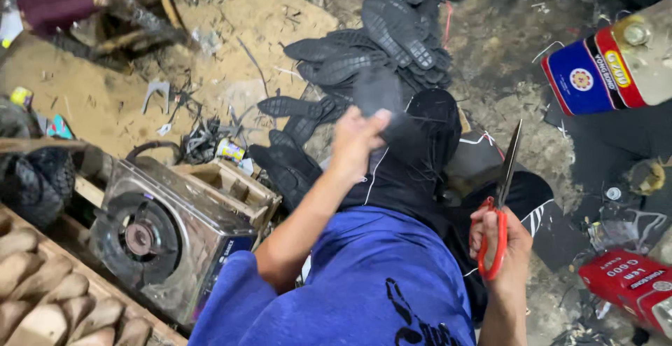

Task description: The person sits on the floor and uses red-handled scissors to trim the edges of black rubber shoe soles. They pick up each sole, cut along the perimeter, and place the trimmed sole on a growing pile on the floor.

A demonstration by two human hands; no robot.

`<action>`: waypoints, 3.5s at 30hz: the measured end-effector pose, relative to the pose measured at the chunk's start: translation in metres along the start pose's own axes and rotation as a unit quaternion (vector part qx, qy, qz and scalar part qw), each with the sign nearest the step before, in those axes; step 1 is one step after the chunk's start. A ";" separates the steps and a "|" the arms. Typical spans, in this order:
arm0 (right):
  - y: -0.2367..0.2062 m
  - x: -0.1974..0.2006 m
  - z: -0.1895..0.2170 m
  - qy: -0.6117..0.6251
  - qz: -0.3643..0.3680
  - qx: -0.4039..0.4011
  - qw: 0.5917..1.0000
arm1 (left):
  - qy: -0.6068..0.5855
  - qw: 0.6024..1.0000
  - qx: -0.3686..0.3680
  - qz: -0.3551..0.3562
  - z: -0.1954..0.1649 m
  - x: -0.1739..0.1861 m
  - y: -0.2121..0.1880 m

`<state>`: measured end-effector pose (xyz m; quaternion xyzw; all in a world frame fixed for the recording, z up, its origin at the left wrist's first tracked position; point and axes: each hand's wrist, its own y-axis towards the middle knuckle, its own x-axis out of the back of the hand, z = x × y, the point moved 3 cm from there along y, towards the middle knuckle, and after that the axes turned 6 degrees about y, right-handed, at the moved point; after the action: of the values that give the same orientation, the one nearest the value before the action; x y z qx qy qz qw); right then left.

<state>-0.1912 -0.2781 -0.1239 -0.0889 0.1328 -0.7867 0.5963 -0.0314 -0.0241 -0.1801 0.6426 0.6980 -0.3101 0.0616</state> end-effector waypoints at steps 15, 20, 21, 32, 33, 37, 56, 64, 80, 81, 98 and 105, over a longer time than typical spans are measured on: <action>0.004 -0.013 0.001 0.024 0.003 0.014 1.000 | 0.032 0.950 -0.070 -0.304 -0.050 0.187 -0.007; 0.002 -0.018 0.001 0.005 -0.008 0.004 1.000 | 0.463 0.731 0.032 -0.500 0.007 0.200 -0.040; 0.001 -0.020 -0.001 0.000 -0.012 0.000 1.000 | 0.484 0.724 0.050 -0.488 0.016 0.197 -0.037; -0.008 -0.039 -0.049 0.000 -0.036 -0.087 0.996 | 0.593 0.770 0.102 -0.213 0.012 0.153 0.123; -0.011 -0.039 -0.057 -0.007 -0.045 -0.104 0.994 | 0.626 0.745 0.118 -0.200 0.011 0.153 0.137; -0.027 -0.039 -0.082 0.018 -0.085 -0.167 0.982 | 0.710 0.664 0.190 -0.141 0.024 0.165 0.172; -0.033 -0.054 -0.093 0.101 -0.042 -0.197 0.974 | 0.386 0.749 0.350 -0.409 0.058 0.198 0.134; -0.032 -0.049 -0.100 0.024 -0.022 -0.114 0.993 | 0.272 0.760 0.357 -0.470 0.067 0.197 0.141; -0.025 -0.071 -0.058 -0.006 -0.040 -0.175 0.984 | -0.084 0.977 0.130 0.144 0.012 0.047 0.036; -0.022 -0.068 -0.054 -0.012 -0.034 -0.157 0.987 | -0.137 0.966 0.147 0.164 0.008 0.033 0.025; -0.047 -0.037 0.003 -0.170 0.070 0.008 0.983 | 0.021 0.983 0.004 0.180 -0.045 -0.017 -0.050; -0.056 -0.028 0.028 -0.350 0.059 -0.013 0.935 | 0.036 0.973 -0.005 0.229 -0.067 -0.033 -0.050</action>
<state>-0.2268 -0.2396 -0.0794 -0.3582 -0.0688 -0.6671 0.6496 -0.0513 -0.0177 -0.0931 0.7961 0.5352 -0.2606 0.1089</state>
